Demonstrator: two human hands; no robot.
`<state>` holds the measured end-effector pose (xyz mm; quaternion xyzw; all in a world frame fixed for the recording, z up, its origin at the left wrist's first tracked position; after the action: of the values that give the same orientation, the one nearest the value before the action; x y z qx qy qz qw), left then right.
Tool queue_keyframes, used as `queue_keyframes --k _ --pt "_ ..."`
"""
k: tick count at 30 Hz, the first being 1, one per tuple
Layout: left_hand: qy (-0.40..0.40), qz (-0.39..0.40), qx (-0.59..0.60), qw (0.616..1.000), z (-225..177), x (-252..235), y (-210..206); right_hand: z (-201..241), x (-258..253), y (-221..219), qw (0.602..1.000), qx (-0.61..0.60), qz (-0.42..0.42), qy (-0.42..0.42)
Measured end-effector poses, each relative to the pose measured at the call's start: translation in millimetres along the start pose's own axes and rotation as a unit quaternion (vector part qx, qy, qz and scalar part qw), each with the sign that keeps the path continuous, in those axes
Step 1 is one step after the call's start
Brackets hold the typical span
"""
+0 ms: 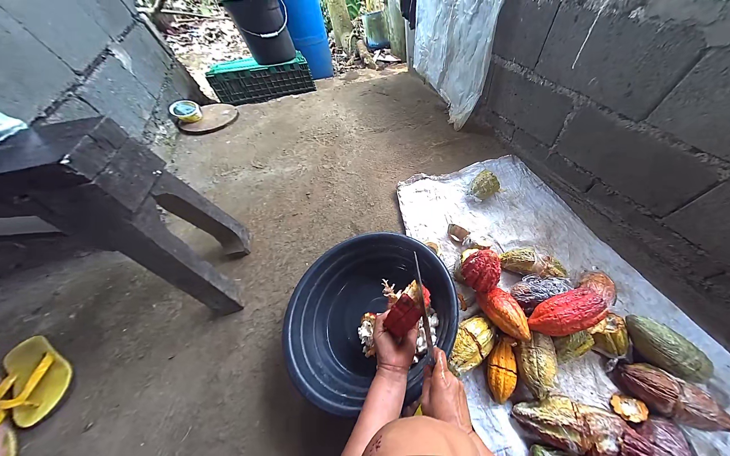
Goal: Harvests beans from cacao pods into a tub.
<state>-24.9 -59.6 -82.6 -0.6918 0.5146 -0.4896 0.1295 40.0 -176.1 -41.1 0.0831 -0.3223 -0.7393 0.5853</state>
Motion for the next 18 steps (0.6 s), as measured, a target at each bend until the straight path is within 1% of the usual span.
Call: queue_keyframes --k 3,7,9,11,13,14,15,18 --pt "0.002 0.014 0.005 1.0 3.8 -0.1 1.8 -5.9 -0.6 -7.3 0.998 -0.036 -0.047 0.031" --pt "0.012 0.022 0.02 0.999 8.2 1.6 3.3 -7.1 0.1 -8.7 0.994 -0.07 -0.073 0.042" --pt "0.011 0.04 0.001 0.999 6.2 2.9 2.4 -17.0 -1.5 -9.4 0.988 -0.089 -0.091 0.087" --pt "-0.003 0.097 -0.045 0.994 1.0 3.1 4.9 -30.5 2.4 1.9 0.979 -0.095 -0.102 0.15" --pt "-0.008 0.166 -0.07 0.984 -3.5 1.1 8.2 -46.2 10.6 26.1 0.967 -0.1 -0.114 0.204" --pt "-0.002 0.181 -0.078 0.98 -5.3 1.7 8.9 -55.0 15.2 38.3 0.965 -0.118 -0.123 0.201" --pt "0.005 0.188 -0.089 0.978 -6.9 3.3 9.5 -64.5 18.2 49.9 0.964 -0.143 -0.133 0.181" --pt "0.007 0.197 -0.152 0.968 -11.4 10.9 7.4 -85.8 13.5 82.4 0.955 -0.239 -0.166 0.061"
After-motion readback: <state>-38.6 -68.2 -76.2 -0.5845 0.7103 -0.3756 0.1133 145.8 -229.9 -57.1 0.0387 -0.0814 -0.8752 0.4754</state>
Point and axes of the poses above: each hand's wrist, its own x-axis away from the middle knuckle, its own y-axis out of the back of the hand, z = x × y, the point moved 2 cm from there along -x, towards the middle knuckle, and after that the axes turned 12 degrees about -x, right-handed, at the moved point
